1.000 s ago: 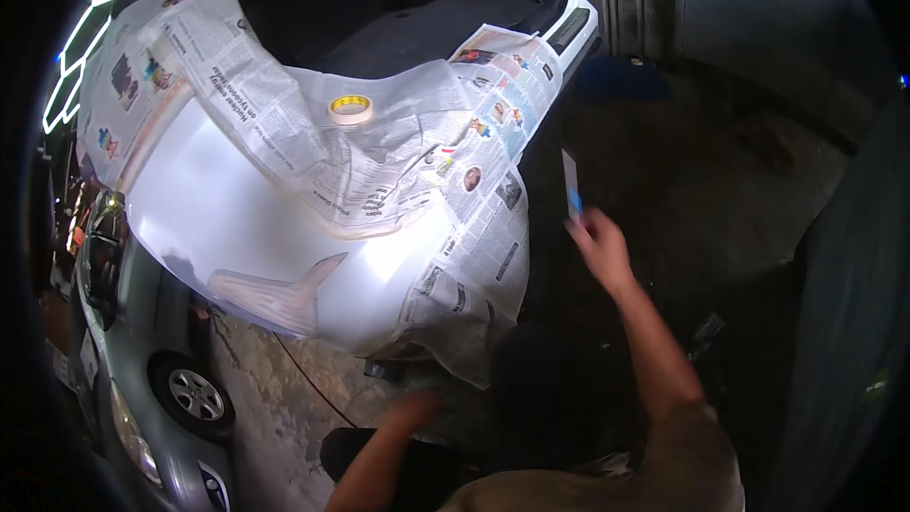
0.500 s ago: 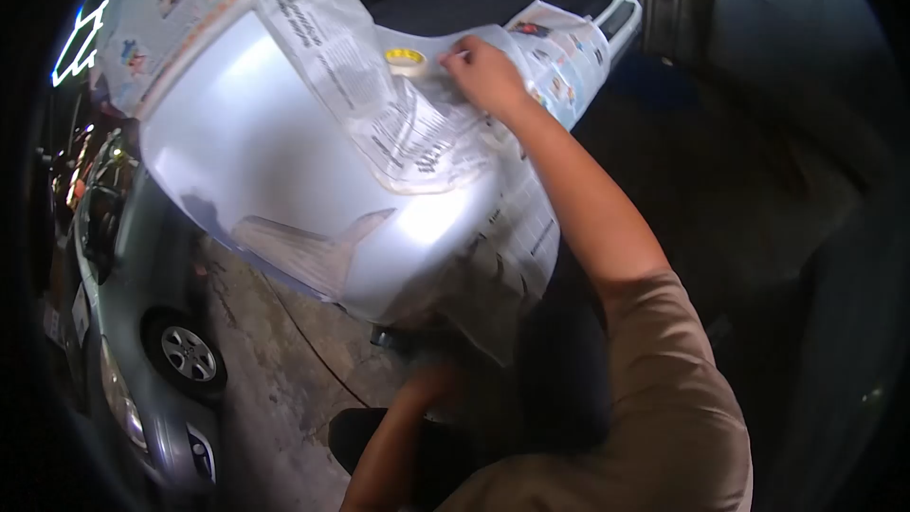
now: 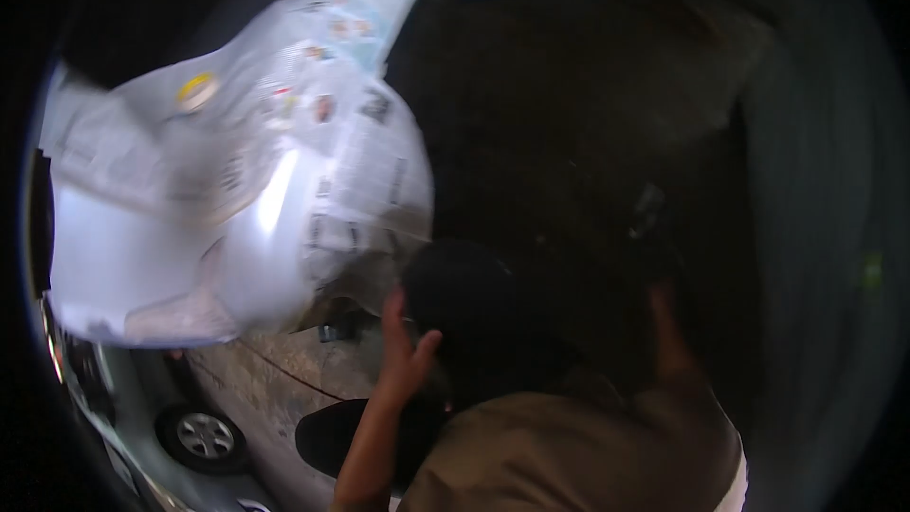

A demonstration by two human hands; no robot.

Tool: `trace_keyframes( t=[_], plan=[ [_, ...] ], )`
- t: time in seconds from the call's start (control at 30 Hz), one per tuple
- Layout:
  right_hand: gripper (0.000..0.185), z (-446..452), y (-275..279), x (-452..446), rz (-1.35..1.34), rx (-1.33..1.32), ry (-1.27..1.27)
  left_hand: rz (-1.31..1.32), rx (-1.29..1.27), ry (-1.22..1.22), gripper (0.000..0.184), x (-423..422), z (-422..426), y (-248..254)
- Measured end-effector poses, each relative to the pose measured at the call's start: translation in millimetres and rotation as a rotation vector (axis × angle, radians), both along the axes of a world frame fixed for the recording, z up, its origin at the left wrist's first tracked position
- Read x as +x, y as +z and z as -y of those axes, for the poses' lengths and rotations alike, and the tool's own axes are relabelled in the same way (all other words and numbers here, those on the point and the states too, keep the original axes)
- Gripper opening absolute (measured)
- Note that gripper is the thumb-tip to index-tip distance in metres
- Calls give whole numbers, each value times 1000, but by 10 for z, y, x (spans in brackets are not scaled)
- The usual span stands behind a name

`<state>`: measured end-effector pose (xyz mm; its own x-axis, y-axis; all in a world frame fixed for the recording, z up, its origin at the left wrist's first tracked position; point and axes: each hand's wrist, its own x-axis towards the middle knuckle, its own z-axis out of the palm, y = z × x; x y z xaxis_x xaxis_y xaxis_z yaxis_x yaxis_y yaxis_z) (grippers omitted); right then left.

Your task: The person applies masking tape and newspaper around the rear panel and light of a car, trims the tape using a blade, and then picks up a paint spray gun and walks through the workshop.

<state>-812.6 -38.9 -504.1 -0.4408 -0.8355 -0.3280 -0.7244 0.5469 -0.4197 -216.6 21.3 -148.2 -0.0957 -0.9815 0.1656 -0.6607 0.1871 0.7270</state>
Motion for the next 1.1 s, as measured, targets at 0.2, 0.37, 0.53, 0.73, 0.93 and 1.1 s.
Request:
trace_keyframes(
  t=[0.2, 0.37, 0.53, 0.73, 0.93, 1.1],
  plan=[
    [55, -302, -102, -391, -203, 102, -179, -480, -22, 229, 99, -689, 146, -218],
    [50, 439, -398, -478, -468, -391, 159, -401, -3, 260, 94, -639, 101, -48],
    [36, 1232, -357, -567, 111, 91, 11, -428, -92, 326, 76, -555, 4, -65],
    [37, 1334, -349, -517, -52, 163, 78, -474, -121, 314, 68, -530, -10, -150],
    [37, 757, -436, -269, -22, -86, 238, -232, -213, 381, 60, -568, 16, 54],
    [40, 405, 643, 457, 126, -217, 410, -32, -517, 127, 45, -997, 503, 881]
  ],
)
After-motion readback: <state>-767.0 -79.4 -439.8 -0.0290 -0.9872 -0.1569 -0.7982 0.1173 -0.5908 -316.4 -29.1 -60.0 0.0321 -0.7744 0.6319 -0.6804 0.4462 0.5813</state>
